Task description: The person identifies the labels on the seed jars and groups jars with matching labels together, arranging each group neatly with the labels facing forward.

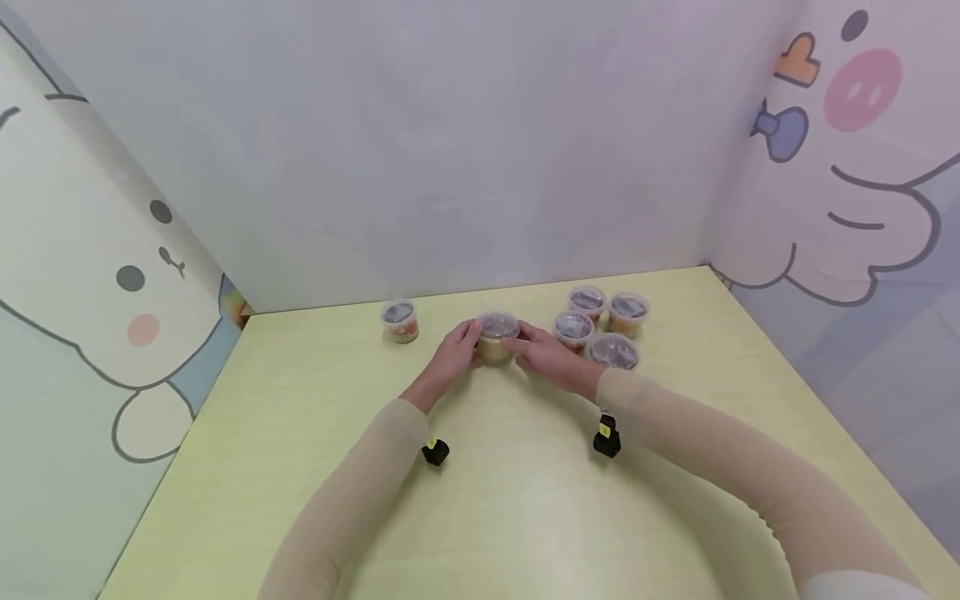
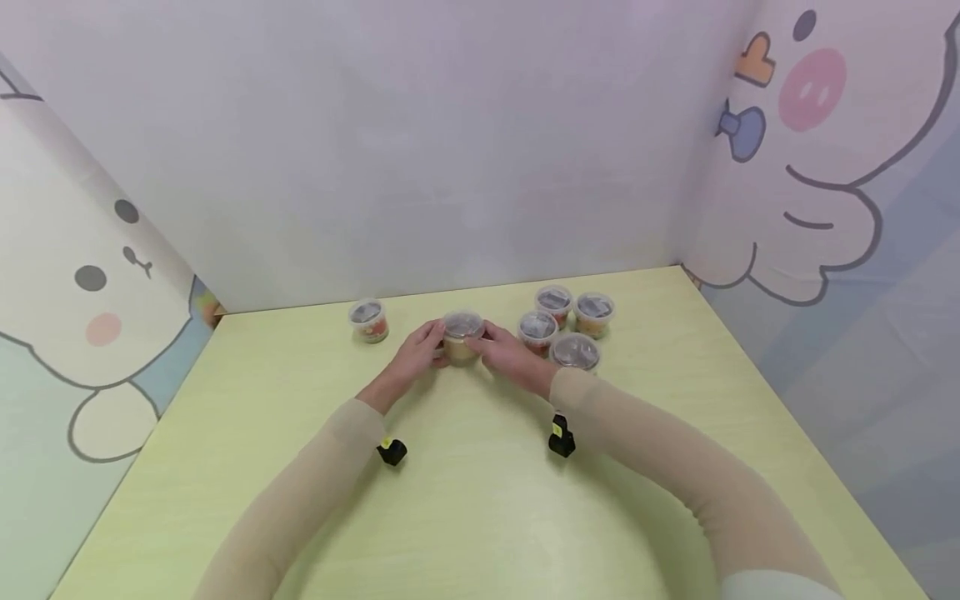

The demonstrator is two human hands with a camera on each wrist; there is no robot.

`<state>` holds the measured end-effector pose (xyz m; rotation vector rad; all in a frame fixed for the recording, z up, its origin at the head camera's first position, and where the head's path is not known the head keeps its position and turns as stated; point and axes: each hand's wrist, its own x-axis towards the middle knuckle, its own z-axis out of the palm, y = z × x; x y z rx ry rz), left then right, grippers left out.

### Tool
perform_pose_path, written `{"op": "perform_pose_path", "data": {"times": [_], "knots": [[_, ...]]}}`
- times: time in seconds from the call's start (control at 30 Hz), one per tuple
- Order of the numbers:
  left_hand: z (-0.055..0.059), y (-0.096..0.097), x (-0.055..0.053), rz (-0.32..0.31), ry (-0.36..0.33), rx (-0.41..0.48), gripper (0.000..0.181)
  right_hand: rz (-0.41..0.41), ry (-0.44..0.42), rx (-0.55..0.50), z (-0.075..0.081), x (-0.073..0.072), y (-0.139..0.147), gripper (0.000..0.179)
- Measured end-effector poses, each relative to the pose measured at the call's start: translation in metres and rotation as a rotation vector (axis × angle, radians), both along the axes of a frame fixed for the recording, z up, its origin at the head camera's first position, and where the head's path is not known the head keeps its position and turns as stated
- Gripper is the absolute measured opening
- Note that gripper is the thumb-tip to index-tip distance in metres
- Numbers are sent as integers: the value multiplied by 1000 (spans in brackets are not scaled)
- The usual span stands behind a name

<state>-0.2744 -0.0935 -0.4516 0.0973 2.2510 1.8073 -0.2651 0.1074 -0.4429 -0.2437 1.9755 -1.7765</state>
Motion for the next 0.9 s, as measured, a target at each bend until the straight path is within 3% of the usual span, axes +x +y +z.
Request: {"op": "perform_pose_path", "data": {"times": [0.17, 0.5, 0.9], "knots": [[9, -5, 6, -17, -37, 30, 58, -34, -27, -56, 5, 10, 0, 66], [30, -14, 23, -94, -10, 37, 61, -43, -29, -110, 31, 25, 3, 69], [44, -27, 33, -180, 31, 54, 57, -19, -127, -196, 47, 26, 12, 73]]}}
